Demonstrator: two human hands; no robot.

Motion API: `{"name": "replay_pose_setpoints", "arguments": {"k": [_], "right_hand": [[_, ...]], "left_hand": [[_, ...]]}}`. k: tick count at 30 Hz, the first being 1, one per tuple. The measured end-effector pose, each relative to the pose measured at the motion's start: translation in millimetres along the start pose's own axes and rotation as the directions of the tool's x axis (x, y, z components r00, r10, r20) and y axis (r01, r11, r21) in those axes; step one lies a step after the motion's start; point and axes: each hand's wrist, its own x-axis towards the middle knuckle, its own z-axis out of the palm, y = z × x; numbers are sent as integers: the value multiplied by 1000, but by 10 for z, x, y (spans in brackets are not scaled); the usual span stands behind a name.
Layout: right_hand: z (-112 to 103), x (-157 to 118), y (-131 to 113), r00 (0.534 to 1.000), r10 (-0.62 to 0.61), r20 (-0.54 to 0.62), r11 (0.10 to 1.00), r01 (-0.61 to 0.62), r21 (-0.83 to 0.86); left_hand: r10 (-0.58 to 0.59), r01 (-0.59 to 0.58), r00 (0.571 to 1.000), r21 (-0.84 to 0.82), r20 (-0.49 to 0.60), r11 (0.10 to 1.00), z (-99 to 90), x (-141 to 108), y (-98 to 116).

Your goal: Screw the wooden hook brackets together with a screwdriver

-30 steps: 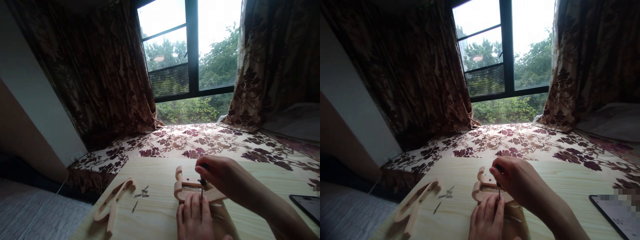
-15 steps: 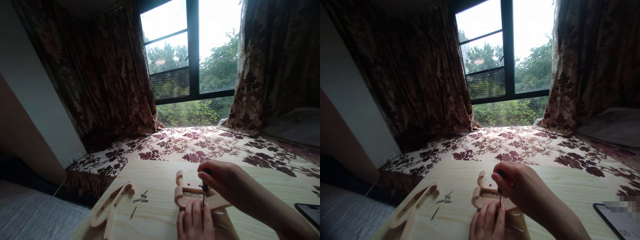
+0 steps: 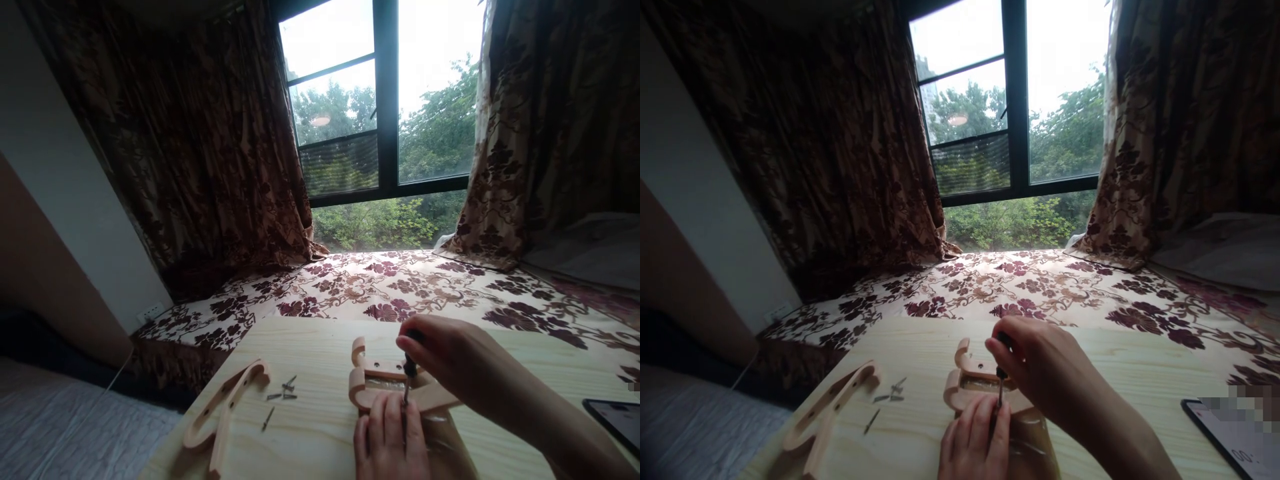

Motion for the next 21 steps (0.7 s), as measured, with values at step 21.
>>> {"name": "replay_pose_setpoints", "arguments": {"k": [21], "right_hand": [[-36, -17, 51, 996, -85, 38, 986, 79, 148]], "left_hand": [[-46, 52, 997, -103, 59, 993, -75, 37, 48]]}}
